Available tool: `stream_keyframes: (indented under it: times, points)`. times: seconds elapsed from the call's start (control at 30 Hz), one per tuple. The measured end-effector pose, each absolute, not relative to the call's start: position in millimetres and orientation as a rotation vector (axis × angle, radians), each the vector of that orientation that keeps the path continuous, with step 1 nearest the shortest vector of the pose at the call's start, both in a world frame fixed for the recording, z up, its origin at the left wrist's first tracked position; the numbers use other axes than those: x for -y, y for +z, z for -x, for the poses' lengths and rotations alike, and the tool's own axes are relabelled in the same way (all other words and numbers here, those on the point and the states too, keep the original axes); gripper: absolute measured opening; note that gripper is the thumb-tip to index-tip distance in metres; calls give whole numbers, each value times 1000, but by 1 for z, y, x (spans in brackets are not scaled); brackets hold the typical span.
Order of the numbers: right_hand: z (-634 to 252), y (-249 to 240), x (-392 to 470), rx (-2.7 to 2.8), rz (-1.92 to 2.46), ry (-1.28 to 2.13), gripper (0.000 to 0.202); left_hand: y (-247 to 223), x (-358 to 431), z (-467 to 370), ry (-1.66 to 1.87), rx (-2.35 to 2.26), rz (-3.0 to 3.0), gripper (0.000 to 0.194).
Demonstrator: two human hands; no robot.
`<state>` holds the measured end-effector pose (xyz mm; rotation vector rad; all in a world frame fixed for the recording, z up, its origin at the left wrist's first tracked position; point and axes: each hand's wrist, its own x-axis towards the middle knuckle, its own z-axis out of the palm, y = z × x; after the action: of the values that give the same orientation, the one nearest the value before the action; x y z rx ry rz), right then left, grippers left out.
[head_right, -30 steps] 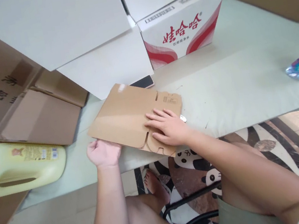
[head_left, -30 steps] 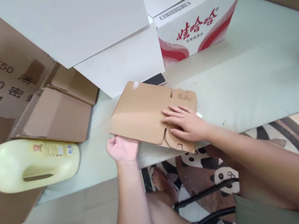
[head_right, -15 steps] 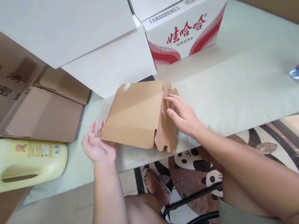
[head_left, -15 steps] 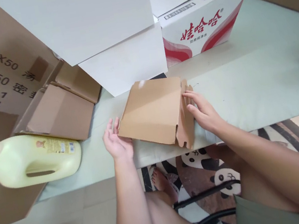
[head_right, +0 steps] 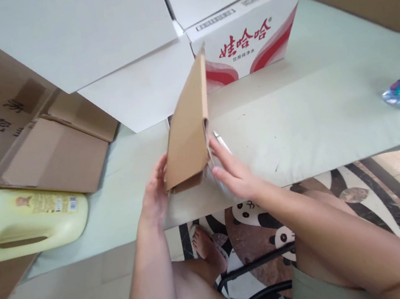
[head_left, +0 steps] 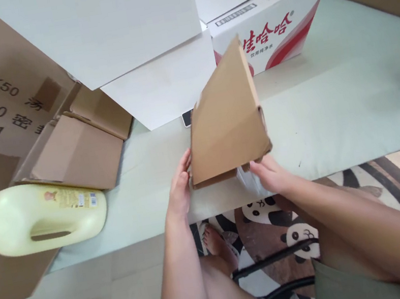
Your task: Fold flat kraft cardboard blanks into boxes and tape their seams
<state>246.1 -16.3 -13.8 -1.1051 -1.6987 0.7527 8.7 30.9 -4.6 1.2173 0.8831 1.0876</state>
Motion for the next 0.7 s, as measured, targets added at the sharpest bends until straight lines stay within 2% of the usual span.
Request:
stream_keyframes:
  times: [0.17,0.2,0.33,0.47,0.6,0.7]
  points:
    - [-217,-24,19,1901,1038,964,79,-10,-16,-34,843,-698,-1320,102]
    - [-214,-25,18,1914,1044,976,79,-11,-15,-37,855,-780,-1321,99]
    - [-215,-21,15,1865,1065,870,59,-11,-19,-40,1206,-1149,-1013,65]
    - [-227,-19,7,1350,1387,690,51,-5,-25,-28,1394,-1077,-697,52]
    - [-234,-22,3,867,1391,910,53,-1,-25,-19,1339,-985,-607,42]
    - [-237,-16,6,742,1246,1095,48,0,-23,-18,1326,-934,-562,40]
